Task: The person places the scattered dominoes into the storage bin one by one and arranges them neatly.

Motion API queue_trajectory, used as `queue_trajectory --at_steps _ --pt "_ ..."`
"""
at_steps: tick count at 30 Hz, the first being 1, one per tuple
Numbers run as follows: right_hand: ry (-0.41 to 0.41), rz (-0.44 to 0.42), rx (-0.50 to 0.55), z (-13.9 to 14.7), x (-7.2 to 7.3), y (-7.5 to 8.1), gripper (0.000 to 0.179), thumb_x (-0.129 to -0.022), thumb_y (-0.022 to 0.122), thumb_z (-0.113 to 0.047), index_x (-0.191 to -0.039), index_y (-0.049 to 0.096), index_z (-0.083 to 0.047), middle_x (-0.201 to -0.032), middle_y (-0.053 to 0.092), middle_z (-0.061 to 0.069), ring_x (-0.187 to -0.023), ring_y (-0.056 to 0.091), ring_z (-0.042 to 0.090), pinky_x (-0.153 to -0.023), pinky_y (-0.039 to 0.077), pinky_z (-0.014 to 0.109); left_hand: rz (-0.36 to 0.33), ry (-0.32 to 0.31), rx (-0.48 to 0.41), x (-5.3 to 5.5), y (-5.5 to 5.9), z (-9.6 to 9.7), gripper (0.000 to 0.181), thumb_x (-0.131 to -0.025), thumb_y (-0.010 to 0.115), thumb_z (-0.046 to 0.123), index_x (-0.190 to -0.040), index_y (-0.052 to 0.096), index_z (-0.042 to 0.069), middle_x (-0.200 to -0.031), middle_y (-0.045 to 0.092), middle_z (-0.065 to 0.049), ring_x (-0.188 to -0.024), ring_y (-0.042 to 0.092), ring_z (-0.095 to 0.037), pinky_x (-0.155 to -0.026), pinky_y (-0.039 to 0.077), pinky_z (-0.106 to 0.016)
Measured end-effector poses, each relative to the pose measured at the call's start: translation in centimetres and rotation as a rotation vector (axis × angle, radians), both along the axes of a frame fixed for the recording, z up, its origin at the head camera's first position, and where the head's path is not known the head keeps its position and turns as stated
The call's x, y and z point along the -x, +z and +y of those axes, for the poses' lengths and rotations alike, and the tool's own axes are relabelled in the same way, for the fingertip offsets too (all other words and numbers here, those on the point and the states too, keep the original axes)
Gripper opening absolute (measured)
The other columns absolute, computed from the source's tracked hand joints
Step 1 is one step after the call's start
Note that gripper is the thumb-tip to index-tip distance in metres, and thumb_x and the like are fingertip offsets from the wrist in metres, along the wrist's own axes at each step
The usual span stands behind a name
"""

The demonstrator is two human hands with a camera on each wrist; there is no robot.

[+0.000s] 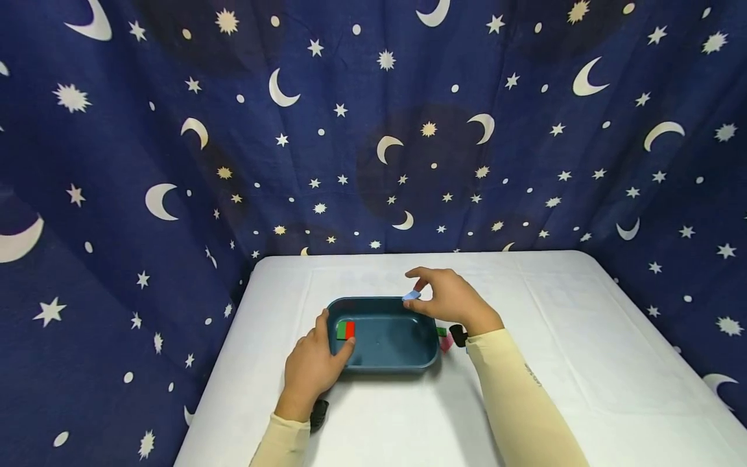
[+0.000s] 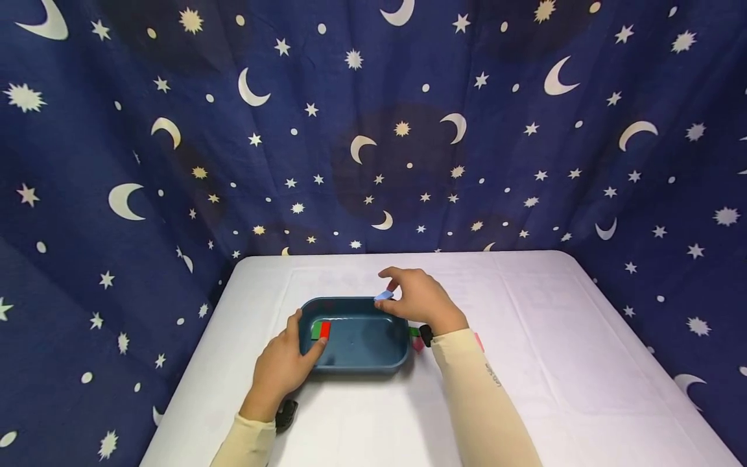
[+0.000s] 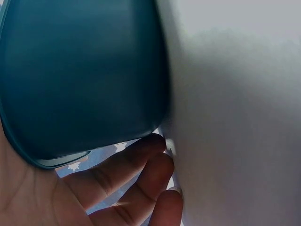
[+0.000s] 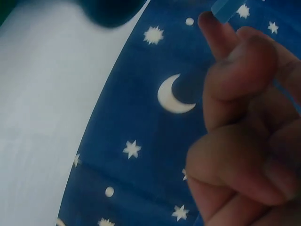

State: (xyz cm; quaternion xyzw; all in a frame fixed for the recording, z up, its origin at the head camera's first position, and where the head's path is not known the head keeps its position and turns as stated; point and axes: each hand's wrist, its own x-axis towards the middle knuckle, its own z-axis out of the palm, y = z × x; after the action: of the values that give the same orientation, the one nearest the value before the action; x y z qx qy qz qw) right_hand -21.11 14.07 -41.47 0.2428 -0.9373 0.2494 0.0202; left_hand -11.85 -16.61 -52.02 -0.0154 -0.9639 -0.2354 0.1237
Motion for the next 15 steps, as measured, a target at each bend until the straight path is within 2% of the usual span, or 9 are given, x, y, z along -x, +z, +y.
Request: queue_trajectory --at_steps 7,11,15 --pt "0.068 0.02 0.0 -2.6 0.7 -0.1 0.061 -0.086 0.086 -0.046 -0.14 0.066 -0.024 -0.107 0.075 -0.006 -0.102 0.069 0.018 -0.092 0.055 0.045 -0.025 -0.002 -0.012 0.2 0.0 0.1 0.093 -0.095 0.06 0.072 -0.161 0.036 0.012 -0.13 0.07 -0.017 -0.101 0.071 -0.038 -0.074 0.057 -0.055" --pt "0.088 0.007 0.007 -4.0 1.0 -0.4 0.062 -0.085 0.088 -0.043 -0.14 0.066 -0.025 -0.108 0.076 -0.008 -0.105 0.068 0.016 -0.093 0.054 0.043 -0.047 0.006 0.001 0.2 0.1 0.1 0.094 -0.094 0.06 0.073 -0.162 0.035 0.012 -0.131 0.069 -0.017 -0.102 0.07 -0.037 -0.076 0.057 -0.055" --pt "0.113 -0.019 0.02 -5.3 1.1 -1.1 0.064 -0.083 0.091 -0.039 -0.14 0.066 -0.025 -0.111 0.076 -0.009 -0.109 0.067 0.015 -0.096 0.053 0.042 -0.042 0.017 0.004 0.1 0.0 0.1 0.093 -0.094 0.062 0.071 -0.161 0.036 0.012 -0.129 0.07 -0.017 -0.101 0.071 -0.036 -0.075 0.057 -0.054"
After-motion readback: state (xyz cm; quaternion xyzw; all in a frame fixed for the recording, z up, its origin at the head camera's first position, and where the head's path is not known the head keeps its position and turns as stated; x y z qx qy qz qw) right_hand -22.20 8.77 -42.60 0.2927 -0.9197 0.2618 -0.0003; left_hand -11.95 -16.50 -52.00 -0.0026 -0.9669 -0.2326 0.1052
